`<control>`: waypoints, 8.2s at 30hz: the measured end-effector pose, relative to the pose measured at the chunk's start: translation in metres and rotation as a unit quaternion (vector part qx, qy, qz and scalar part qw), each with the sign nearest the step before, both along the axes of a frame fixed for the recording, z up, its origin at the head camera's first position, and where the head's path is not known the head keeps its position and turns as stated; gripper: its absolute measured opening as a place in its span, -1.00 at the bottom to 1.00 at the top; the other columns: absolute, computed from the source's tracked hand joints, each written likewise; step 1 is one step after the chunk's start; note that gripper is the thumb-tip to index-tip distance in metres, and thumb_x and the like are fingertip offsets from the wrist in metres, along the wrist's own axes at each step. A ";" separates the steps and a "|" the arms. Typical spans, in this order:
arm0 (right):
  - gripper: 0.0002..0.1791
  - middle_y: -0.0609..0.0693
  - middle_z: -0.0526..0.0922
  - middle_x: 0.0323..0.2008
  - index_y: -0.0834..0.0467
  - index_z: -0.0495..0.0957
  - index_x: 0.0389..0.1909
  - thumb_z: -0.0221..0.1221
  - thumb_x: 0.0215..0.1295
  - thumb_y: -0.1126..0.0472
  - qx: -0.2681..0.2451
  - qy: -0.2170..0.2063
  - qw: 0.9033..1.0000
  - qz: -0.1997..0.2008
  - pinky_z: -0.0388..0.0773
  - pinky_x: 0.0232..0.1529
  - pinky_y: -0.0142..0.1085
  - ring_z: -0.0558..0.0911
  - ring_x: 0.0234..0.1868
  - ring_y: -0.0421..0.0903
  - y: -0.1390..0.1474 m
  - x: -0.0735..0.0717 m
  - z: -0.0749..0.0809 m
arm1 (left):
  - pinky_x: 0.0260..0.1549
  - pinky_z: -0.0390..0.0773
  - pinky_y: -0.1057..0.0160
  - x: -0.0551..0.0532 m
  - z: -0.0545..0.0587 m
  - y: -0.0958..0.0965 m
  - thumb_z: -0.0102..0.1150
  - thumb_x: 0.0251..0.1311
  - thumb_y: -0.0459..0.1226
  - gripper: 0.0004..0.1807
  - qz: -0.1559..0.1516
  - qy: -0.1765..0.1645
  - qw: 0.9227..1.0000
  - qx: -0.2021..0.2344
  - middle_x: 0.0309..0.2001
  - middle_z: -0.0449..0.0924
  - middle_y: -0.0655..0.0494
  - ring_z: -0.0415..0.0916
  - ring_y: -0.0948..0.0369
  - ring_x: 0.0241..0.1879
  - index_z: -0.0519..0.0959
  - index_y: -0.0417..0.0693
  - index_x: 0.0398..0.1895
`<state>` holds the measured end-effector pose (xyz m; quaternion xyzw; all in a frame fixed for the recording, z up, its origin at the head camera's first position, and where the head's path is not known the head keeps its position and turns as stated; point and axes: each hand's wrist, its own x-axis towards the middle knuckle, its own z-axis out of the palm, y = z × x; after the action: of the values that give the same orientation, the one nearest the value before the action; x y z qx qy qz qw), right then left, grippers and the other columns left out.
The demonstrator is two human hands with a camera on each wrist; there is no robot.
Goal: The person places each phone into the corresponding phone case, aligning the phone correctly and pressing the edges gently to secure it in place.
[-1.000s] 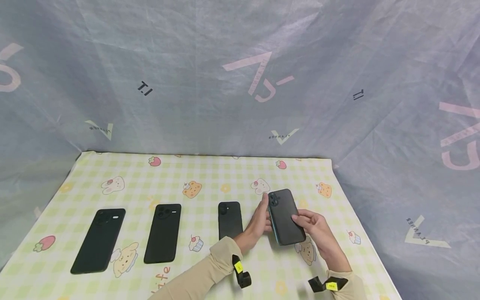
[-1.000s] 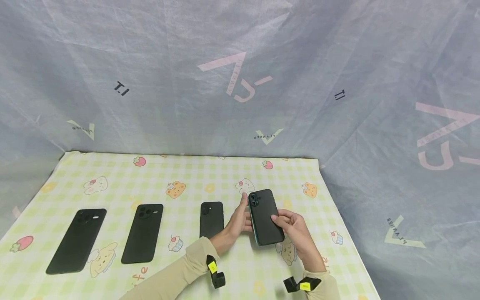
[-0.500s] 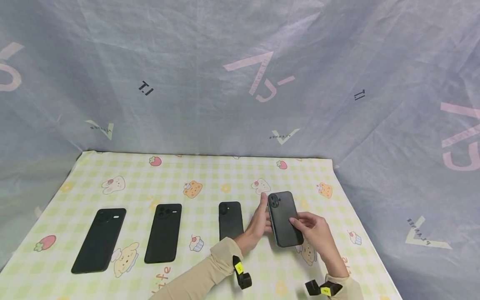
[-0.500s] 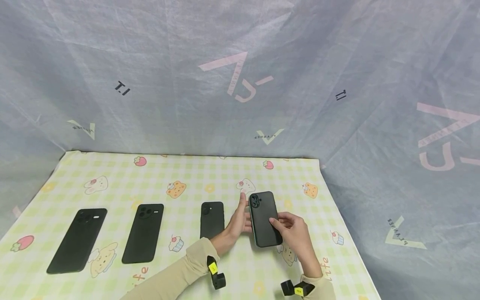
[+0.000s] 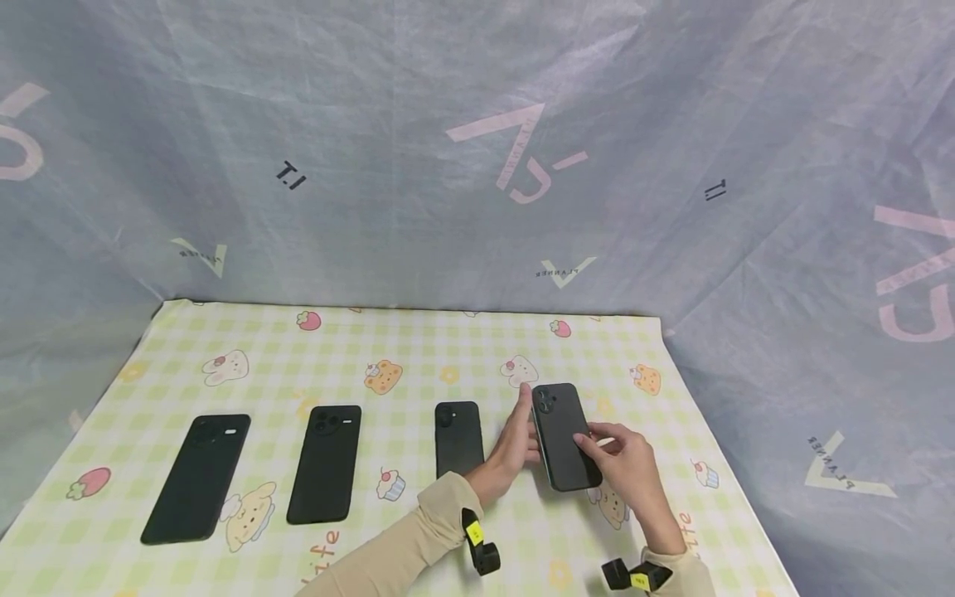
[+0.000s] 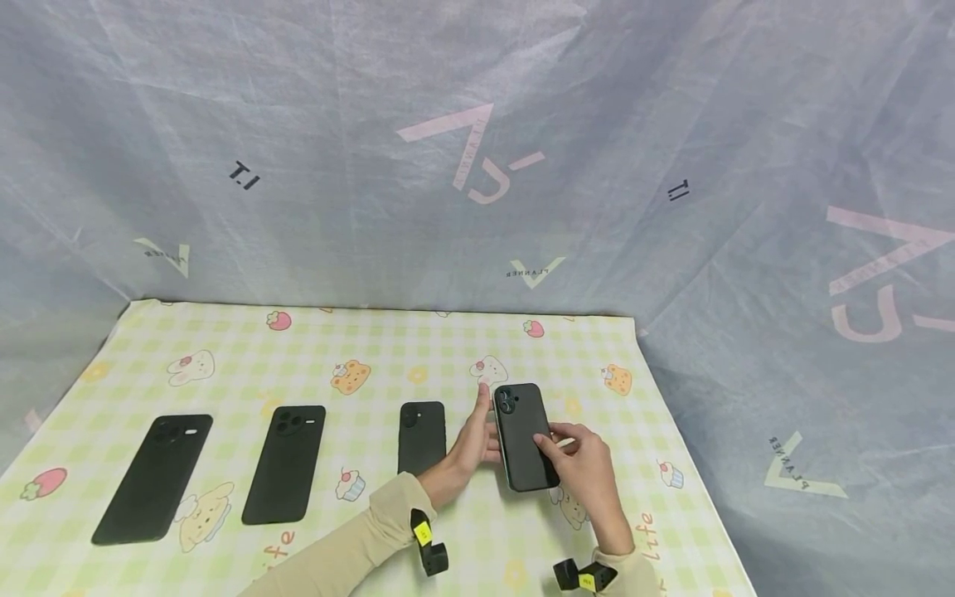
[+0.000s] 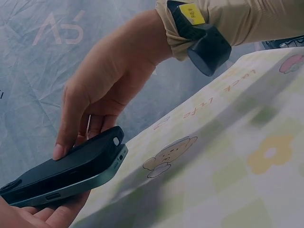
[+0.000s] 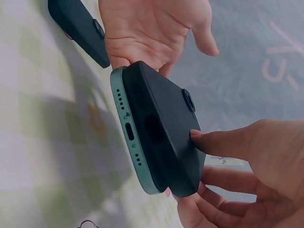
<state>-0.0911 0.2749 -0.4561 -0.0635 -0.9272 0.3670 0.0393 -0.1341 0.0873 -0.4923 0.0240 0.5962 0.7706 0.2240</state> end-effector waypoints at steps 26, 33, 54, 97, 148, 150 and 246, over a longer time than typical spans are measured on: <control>-0.60 0.17 0.78 -0.03 0.32 0.71 0.17 0.38 0.51 0.12 -0.024 -0.031 0.999 0.024 0.69 -0.22 -0.29 0.77 -0.11 0.05 -0.006 -0.001 -0.004 | -0.03 0.72 0.16 0.004 -0.001 0.004 0.17 0.58 -0.26 -0.38 0.011 0.045 0.999 0.007 -0.06 0.78 -0.19 0.80 -0.08 -0.03 0.20 -0.27 0.54; -0.61 0.11 0.76 -0.08 0.29 0.71 0.19 0.37 0.51 0.12 -0.041 -0.044 0.998 0.011 0.64 -0.19 -0.31 0.73 -0.11 -0.01 -0.005 -0.003 -0.007 | 0.01 0.72 0.12 0.004 0.002 0.003 0.17 0.58 -0.31 -0.39 0.011 0.059 0.998 -0.008 -0.04 0.78 -0.23 0.79 -0.09 -0.02 0.20 -0.28 0.55; -0.30 0.15 0.75 0.12 0.41 0.53 0.37 0.11 0.67 -0.17 -0.253 -0.114 0.960 -0.045 0.63 0.07 -0.38 0.76 -0.03 -0.17 0.000 -0.002 -0.026 | 0.02 0.65 0.18 -0.007 0.003 0.011 0.21 0.56 -0.26 -0.35 0.055 0.090 0.991 -0.078 -0.14 0.75 -0.07 0.76 0.15 -0.13 0.20 -0.30 0.56; -0.69 -0.03 0.76 -0.45 0.30 0.75 -0.05 0.15 0.69 0.14 -0.434 -0.055 0.898 -0.047 0.70 -0.31 -0.34 0.71 -0.47 -0.16 0.005 0.004 -0.043 | -0.31 0.45 0.25 -0.004 0.005 0.008 0.29 0.48 -0.21 -0.16 0.090 0.076 0.991 -0.062 -0.32 0.59 0.01 0.49 0.21 -0.41 0.07 -0.33 0.62; -0.64 -0.10 0.71 -0.30 0.33 0.70 -0.05 -0.04 0.76 0.23 -0.355 -0.137 0.890 0.250 0.71 -0.08 -0.24 0.77 -0.28 -0.16 0.057 -0.002 -0.028 | -0.50 0.49 0.28 -0.012 0.021 -0.055 0.02 0.66 0.13 -0.57 -0.091 0.242 0.928 -0.269 -0.72 0.41 0.18 0.70 -0.10 -0.56 0.62 0.04 -0.23; -0.64 -0.09 0.72 -0.30 0.34 0.70 -0.04 -0.04 0.76 0.23 -0.352 -0.136 0.892 0.250 0.71 -0.07 -0.23 0.77 -0.28 -0.15 0.056 -0.002 -0.028 | -0.53 0.42 0.30 -0.012 0.020 -0.054 0.01 0.66 0.12 -0.56 -0.086 0.248 0.924 -0.279 -0.73 0.36 0.21 0.67 -0.06 -0.61 0.61 0.03 -0.25; -0.57 -0.02 0.84 -0.17 0.15 0.75 0.08 -0.15 0.81 0.21 -0.504 -0.212 0.806 0.227 0.69 -0.16 -0.46 0.75 -0.27 -0.30 0.040 0.004 -0.030 | -0.45 0.35 0.31 -0.016 0.019 -0.059 0.07 0.68 -0.02 -0.73 0.056 0.315 0.924 -0.210 -0.57 0.35 0.26 0.26 0.32 -0.62 0.68 0.06 0.01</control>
<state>-0.0873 0.3148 -0.4861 0.0616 -0.5849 0.7588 -0.2799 -0.1503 0.0282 -0.4732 0.1849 0.7845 0.5916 -0.0193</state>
